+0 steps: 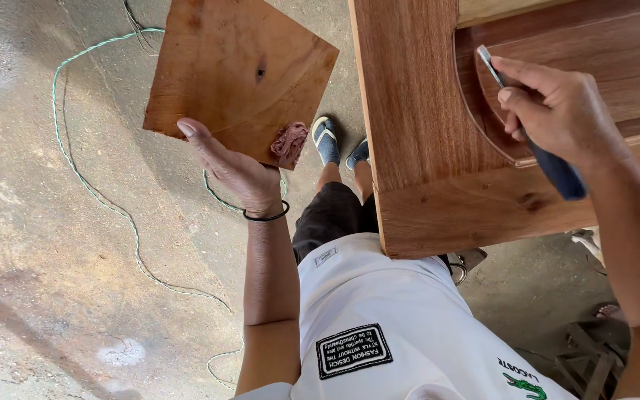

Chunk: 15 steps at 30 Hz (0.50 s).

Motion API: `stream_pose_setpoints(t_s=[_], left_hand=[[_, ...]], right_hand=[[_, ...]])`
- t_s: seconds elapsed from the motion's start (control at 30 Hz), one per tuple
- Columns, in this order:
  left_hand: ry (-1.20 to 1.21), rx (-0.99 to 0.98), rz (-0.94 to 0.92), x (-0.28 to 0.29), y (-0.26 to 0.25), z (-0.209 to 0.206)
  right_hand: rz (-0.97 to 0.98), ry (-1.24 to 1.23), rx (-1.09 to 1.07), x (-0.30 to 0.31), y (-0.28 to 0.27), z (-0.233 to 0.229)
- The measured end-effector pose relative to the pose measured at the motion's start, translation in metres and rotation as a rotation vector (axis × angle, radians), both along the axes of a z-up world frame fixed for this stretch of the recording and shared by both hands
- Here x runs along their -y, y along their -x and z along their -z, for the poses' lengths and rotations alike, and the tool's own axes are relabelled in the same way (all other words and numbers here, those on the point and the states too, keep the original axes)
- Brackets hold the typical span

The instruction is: The person uses a chisel to carve and smooth the curved edge of a wooden furniture piece. They hold a small wooden block in their left hand while working on the larger piece with the chisel in their right hand.

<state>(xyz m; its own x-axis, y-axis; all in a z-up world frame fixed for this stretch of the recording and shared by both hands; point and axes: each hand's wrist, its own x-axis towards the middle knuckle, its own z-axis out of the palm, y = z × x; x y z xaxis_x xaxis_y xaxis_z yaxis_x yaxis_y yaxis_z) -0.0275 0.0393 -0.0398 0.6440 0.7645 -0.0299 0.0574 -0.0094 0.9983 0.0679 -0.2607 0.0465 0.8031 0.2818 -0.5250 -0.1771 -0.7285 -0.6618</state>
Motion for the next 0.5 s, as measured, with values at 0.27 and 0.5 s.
stream_pose_setpoints(t_s=[0.27, 0.5], left_hand=[[0.191, 0.036, -0.077, 0.007, -0.006, -0.007], [0.214, 0.071, -0.134, -0.001, 0.009, 0.026]], right_hand=[[-0.66, 0.405, 0.648, 0.061, -0.036, 0.048], [-0.843, 0.624, 0.657, 0.055, -0.052, 0.047]])
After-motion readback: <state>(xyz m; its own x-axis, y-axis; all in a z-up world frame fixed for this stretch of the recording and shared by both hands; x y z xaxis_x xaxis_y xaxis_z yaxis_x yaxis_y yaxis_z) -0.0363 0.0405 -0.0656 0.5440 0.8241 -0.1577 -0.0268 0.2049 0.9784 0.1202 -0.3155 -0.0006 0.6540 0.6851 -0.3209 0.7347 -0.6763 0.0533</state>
